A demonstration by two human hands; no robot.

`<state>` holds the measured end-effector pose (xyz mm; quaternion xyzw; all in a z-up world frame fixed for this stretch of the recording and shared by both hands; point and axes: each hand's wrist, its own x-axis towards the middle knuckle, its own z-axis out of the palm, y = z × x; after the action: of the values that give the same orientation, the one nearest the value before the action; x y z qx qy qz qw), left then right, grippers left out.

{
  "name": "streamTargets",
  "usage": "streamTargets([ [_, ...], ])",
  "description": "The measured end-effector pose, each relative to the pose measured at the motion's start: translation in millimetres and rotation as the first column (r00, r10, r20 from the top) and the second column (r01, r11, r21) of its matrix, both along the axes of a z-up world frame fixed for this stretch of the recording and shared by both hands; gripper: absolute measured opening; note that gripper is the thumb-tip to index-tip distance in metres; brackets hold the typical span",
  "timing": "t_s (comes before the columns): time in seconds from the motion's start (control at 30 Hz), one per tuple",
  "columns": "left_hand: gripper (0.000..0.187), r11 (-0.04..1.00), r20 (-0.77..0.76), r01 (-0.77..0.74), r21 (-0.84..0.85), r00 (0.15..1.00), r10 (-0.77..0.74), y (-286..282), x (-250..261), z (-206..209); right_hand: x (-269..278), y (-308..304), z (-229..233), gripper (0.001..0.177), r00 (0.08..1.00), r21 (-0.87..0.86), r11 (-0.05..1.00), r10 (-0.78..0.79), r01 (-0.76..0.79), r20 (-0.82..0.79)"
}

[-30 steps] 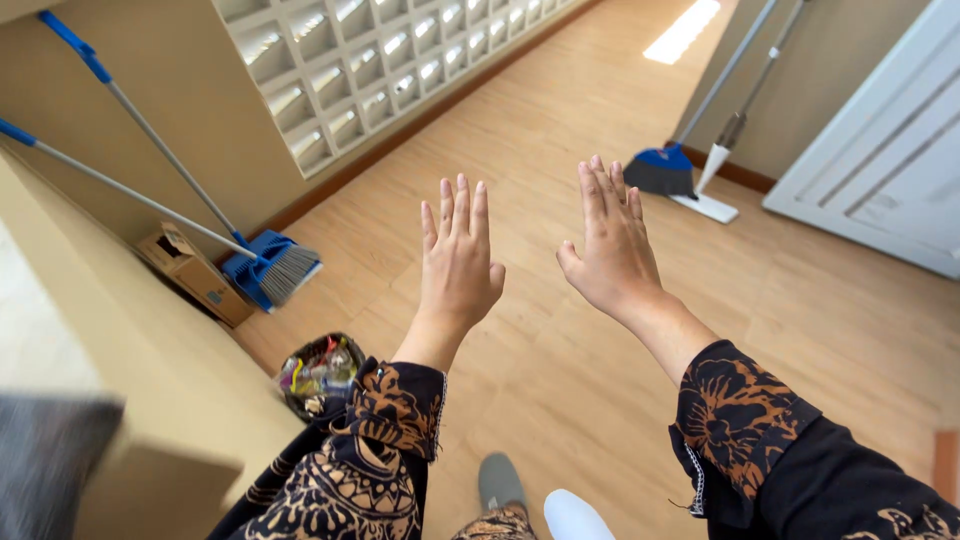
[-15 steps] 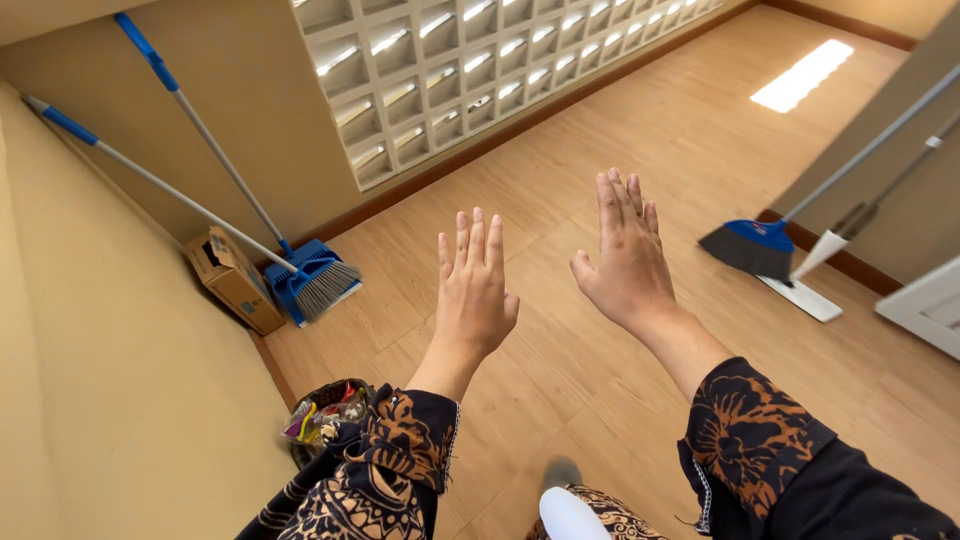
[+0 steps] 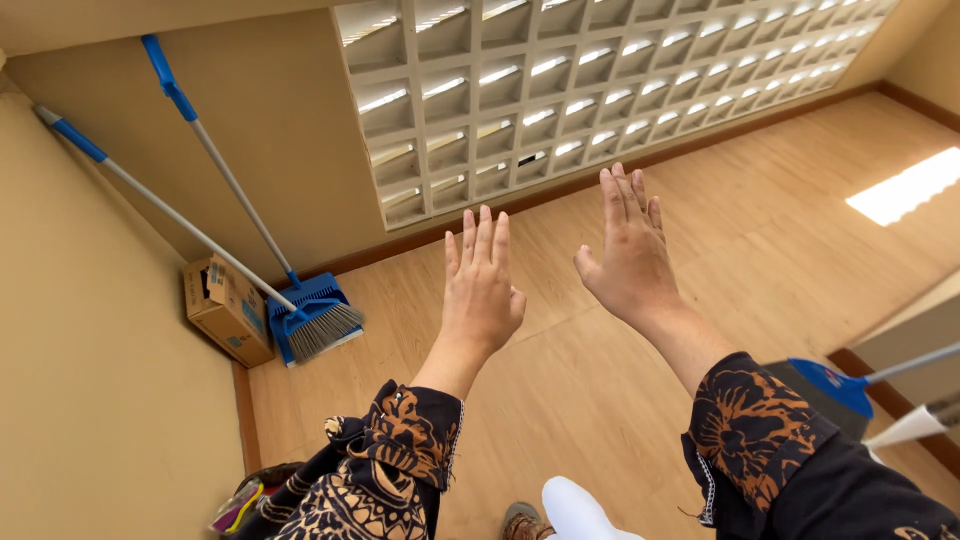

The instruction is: The recorder moves several pairs of shoes from an outdoor ledge into an indoor plastic shoe cabinet, one pair at a time.

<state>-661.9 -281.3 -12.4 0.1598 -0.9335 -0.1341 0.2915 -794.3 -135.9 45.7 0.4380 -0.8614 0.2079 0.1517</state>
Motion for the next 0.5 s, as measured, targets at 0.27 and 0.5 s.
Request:
streamTargets([
  [0.27, 0.097, 0.995, -0.027, -0.099, 0.0, 0.995, 0.099, -80.2, -103.7, -1.7, -112.6, -79.6, -12.1, 0.091, 0.994, -0.008, 0.994, 0.111, -0.111, 0.004],
  [0.5, 0.1, 0.993, -0.076, -0.118, -0.016, 0.99, 0.116, -179.7, -197.8, 0.7, -204.8, -177.9, -13.9, 0.089, 0.992, -0.008, 0.992, 0.123, -0.123, -0.03],
])
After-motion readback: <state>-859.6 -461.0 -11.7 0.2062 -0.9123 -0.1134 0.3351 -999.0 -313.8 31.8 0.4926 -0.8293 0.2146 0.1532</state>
